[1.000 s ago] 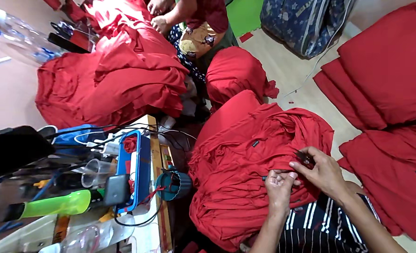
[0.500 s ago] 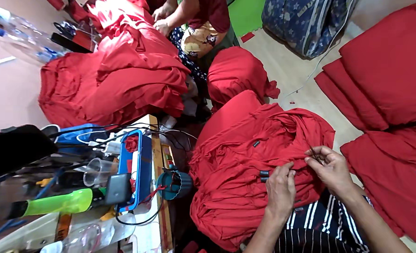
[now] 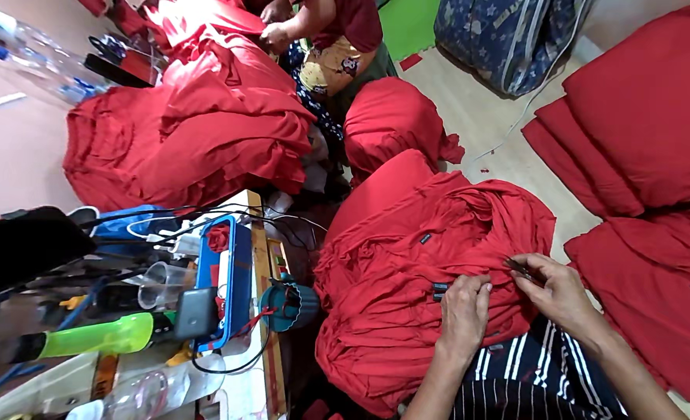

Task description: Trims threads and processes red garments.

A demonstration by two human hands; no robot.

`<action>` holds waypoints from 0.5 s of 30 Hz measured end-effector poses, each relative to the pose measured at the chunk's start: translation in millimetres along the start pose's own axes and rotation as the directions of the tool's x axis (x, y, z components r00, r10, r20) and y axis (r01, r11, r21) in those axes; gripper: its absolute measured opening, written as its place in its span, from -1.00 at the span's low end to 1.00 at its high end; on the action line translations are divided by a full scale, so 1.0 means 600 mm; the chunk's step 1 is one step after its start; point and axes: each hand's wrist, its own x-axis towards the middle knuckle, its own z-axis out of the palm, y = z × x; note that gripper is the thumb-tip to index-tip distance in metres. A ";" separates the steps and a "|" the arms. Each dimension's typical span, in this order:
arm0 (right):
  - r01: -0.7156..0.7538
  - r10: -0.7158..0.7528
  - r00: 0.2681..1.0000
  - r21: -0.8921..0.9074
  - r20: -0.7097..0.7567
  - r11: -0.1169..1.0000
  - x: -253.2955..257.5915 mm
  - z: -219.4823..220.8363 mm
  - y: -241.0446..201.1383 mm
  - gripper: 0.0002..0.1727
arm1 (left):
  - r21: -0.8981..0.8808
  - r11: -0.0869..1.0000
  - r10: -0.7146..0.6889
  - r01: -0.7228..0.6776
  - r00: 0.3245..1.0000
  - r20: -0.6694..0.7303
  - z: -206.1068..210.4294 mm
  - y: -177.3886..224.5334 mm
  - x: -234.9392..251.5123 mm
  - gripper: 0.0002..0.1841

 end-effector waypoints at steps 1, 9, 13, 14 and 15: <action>-0.008 0.008 1.000 0.022 -0.004 1.000 0.000 0.000 0.002 -0.73 | -0.001 1.000 0.019 -0.019 1.000 -0.004 -0.001 0.000 -0.004 -0.78; -0.075 0.076 0.997 0.114 -0.002 0.991 0.001 0.005 -0.001 -0.77 | 0.014 0.999 0.047 -0.046 0.995 -0.087 -0.002 0.013 -0.019 -0.80; -0.083 0.084 0.996 0.136 -0.002 0.987 0.000 0.005 -0.005 -0.80 | 0.064 0.997 -0.038 0.039 0.999 -0.009 -0.008 0.022 -0.018 -0.81; -0.081 0.083 0.997 0.145 -0.006 0.986 0.000 0.006 -0.005 -0.80 | 0.062 0.997 -0.046 0.046 0.999 -0.006 -0.008 0.023 -0.018 -0.82; -0.081 0.083 0.997 0.156 -0.006 0.984 0.000 0.005 -0.004 -0.81 | 0.060 0.997 -0.045 0.045 0.999 -0.011 -0.008 0.022 -0.018 -0.83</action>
